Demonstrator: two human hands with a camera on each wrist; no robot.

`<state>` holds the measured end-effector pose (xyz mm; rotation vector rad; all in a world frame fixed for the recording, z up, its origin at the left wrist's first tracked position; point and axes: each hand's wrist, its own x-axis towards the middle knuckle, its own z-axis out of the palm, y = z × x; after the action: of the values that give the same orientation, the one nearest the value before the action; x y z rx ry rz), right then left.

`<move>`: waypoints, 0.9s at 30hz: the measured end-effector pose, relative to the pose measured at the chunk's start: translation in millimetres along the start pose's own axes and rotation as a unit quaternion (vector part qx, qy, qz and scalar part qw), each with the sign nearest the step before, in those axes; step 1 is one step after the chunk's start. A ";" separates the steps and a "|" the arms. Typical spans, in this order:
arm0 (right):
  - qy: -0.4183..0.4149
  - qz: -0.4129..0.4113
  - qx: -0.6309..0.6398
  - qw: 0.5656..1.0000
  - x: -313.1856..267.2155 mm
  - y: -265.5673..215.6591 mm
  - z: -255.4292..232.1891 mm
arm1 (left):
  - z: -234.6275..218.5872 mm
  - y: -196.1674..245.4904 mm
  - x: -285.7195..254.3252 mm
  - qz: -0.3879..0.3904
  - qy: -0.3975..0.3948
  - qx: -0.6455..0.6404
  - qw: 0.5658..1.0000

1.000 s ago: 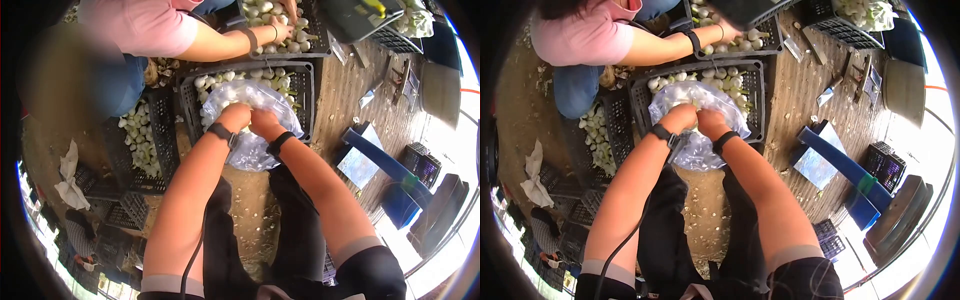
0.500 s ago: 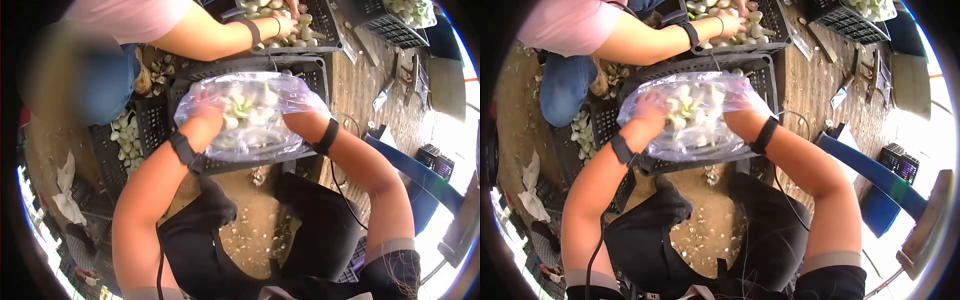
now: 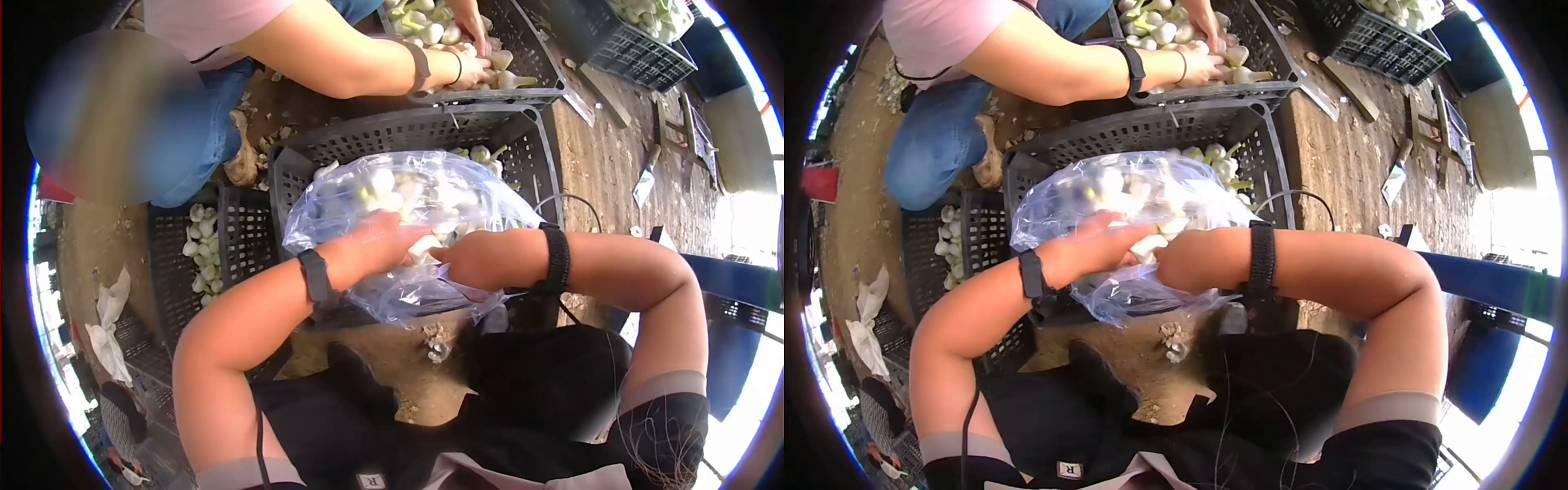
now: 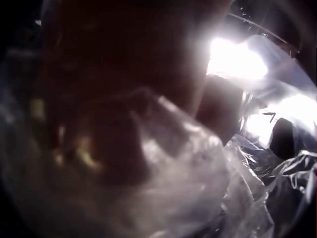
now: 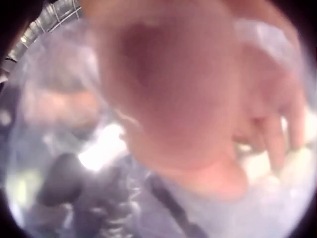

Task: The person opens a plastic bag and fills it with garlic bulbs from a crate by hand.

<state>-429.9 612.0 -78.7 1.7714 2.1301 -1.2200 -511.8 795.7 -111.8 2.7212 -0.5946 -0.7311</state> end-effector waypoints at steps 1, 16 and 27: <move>0.008 0.006 0.018 1.000 -3.1 -2.0 -0.8 | -1.6 3.4 3.0 0.006 -0.047 0.037 0.998; 0.010 0.137 -0.035 0.990 12.4 -28.4 -15.1 | -12.0 3.0 -22.6 -0.142 -0.120 0.132 0.974; 0.202 0.175 0.024 0.963 -3.2 18.5 -18.5 | -12.9 -41.3 -52.3 -0.172 -0.057 0.032 0.983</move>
<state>-405.7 621.1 -73.8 2.4631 1.8456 -0.8860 -533.2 857.4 -93.5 2.8925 -0.1711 -0.9669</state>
